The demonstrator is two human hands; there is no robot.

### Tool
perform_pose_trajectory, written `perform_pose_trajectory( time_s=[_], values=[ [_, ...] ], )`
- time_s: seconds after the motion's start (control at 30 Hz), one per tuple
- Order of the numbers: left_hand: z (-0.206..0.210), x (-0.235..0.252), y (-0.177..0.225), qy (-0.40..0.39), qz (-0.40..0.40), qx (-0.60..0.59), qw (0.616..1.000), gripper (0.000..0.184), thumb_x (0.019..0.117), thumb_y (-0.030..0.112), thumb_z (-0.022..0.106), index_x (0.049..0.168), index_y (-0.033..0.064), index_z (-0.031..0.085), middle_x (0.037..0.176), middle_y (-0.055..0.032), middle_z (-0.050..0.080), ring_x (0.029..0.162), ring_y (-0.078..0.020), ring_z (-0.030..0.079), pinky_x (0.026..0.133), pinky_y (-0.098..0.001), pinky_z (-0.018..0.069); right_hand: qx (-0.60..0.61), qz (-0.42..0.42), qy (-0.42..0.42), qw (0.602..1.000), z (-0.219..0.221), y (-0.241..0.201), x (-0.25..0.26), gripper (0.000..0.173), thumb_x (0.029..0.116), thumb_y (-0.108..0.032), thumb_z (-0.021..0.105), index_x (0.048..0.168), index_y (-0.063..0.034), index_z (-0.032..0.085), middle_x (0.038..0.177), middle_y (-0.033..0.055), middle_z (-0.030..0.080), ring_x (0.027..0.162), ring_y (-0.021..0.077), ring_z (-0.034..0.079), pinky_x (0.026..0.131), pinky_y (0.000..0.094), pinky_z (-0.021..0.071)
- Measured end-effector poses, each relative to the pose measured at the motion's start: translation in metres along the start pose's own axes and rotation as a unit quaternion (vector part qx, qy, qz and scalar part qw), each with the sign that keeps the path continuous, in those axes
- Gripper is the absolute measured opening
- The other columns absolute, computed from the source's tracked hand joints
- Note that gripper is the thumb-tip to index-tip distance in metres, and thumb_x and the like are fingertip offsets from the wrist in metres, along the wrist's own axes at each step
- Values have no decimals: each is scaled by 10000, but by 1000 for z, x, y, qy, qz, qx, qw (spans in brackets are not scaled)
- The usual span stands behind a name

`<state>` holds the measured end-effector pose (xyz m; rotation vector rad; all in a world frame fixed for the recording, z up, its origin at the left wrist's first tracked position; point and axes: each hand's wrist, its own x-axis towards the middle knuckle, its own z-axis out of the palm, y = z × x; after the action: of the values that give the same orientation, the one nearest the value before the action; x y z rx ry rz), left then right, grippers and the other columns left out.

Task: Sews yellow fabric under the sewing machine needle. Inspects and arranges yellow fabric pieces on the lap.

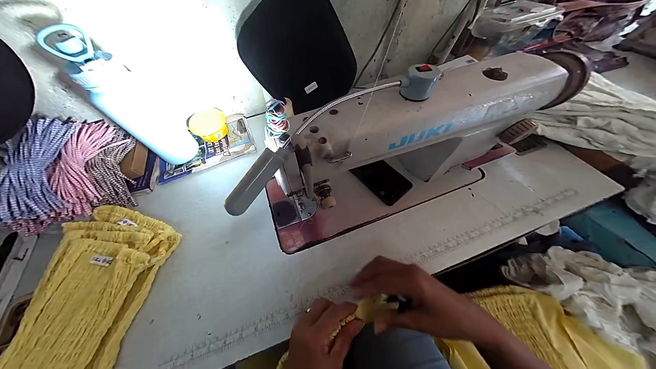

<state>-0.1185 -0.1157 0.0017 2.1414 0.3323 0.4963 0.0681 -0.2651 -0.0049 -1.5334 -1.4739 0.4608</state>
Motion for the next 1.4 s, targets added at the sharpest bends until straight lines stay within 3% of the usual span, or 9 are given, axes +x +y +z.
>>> perform_pose_trajectory(
  time_s=[0.1,0.2,0.47,0.57,0.67,0.83,1.0,1.3,1.4],
  values=[
    [-3,-1,-1,8,22,4,1000,175,911,195,748,951,31,794,785,-87,694,725,-69,656,687,-160,535,-4,-20,35,999,17,6,-11,142,932,-203,727,997,-79,748,897,47,700,867,84,656,781,166,532],
    [-10,-2,-2,30,15,1,999,176,921,197,739,951,32,794,764,-63,666,717,-31,616,683,-121,500,7,-17,73,997,17,7,-10,151,948,-192,712,929,-44,728,815,44,649,767,24,604,710,92,480],
    [-23,0,-6,69,14,-3,998,192,962,182,691,932,-2,737,822,-57,654,821,-10,617,766,-104,498,-3,44,152,987,27,-2,2,249,963,-285,706,1104,-81,678,1014,51,661,825,-11,600,667,79,475],
    [-24,-1,-5,82,-5,4,997,174,947,151,704,964,-15,754,836,-65,675,818,-6,631,768,-105,507,-60,79,222,970,30,0,5,177,1000,-235,641,1006,-61,673,888,15,628,692,-41,539,591,66,438],
    [-20,1,-14,88,-18,19,996,188,944,157,709,1025,2,778,850,-54,689,810,-4,630,765,-112,511,-255,112,228,933,-2,11,24,174,933,-36,602,1030,-29,747,955,129,701,754,211,687,641,351,589],
    [-7,2,-40,100,1,55,993,226,943,239,692,1002,44,791,807,-27,678,755,9,618,719,-94,496,-371,241,155,883,-75,58,102,351,910,77,636,1231,-36,724,1250,321,625,1126,536,618,791,662,531],
    [-5,0,-42,109,-4,55,993,230,940,251,699,989,46,791,799,-17,675,742,20,617,705,-89,497,-430,232,128,863,-94,88,131,315,996,-39,567,1281,61,655,1322,338,608,1319,525,516,1035,715,388],
    [-5,1,-43,99,-3,72,993,231,944,270,690,990,70,795,801,-10,678,751,4,624,706,-106,501,-423,174,151,877,-93,61,90,213,788,146,728,960,22,736,1055,239,696,1041,480,658,708,622,551],
    [-6,0,-41,95,-9,72,993,231,942,269,691,984,68,795,802,-12,681,754,-1,627,713,-113,503,-361,172,144,905,-79,45,68,141,842,127,682,933,24,713,1022,207,694,985,425,670,729,584,562]
  ],
)
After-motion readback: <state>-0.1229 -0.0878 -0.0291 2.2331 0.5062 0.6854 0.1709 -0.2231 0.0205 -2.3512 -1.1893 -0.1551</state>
